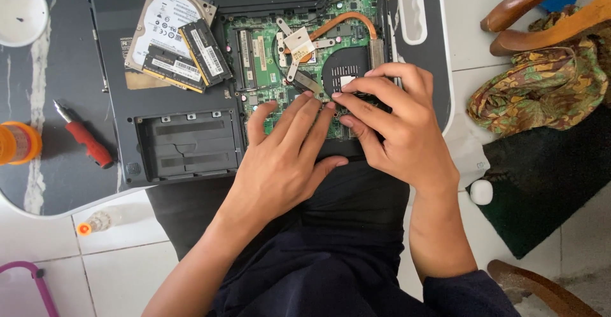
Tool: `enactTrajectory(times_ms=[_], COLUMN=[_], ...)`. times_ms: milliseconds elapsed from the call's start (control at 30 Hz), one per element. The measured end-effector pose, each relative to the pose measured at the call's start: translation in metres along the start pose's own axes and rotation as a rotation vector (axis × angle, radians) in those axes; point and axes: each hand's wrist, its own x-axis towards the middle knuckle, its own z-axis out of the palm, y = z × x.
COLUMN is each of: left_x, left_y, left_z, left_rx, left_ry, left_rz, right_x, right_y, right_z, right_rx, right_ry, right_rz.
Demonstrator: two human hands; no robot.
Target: Internal cleaning and final checks of a laptop, including reseating RAM and cleaning the hard drive.
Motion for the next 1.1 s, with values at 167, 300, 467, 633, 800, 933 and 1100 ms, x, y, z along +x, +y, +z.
enactTrajectory(times_ms=[167,300,467,633,800,933,1100], left_x=[0.003,0.009,0.01,0.002,0.003,0.007,0.011], left_y=[-0.003,-0.007,-0.039,-0.085,-0.104,-0.101,-0.104], left_z=[-0.005,-0.016,-0.053,-0.082,-0.082,-0.08,-0.079], left_rx=[-0.014,-0.121,-0.044,0.14,0.075,0.083,-0.008], left_ry=[-0.04,-0.005,0.192,0.168,0.103,0.108,0.115], left_rz=[0.087,0.084,-0.061,-0.104,-0.004,-0.06,-0.087], right_x=[0.004,0.016,0.045,0.076,0.108,0.123,0.116], right_y=[0.002,0.01,0.034,0.046,0.051,0.043,0.043], right_z=[0.002,0.0,0.0,0.004,0.005,0.017,0.022], right_rx=[0.004,0.096,0.271,0.339,0.3,0.291,0.407], right_ry=[0.004,-0.006,-0.012,-0.075,-0.216,-0.26,-0.26], right_rz=[-0.017,-0.061,-0.132,-0.123,-0.158,-0.279,-0.314])
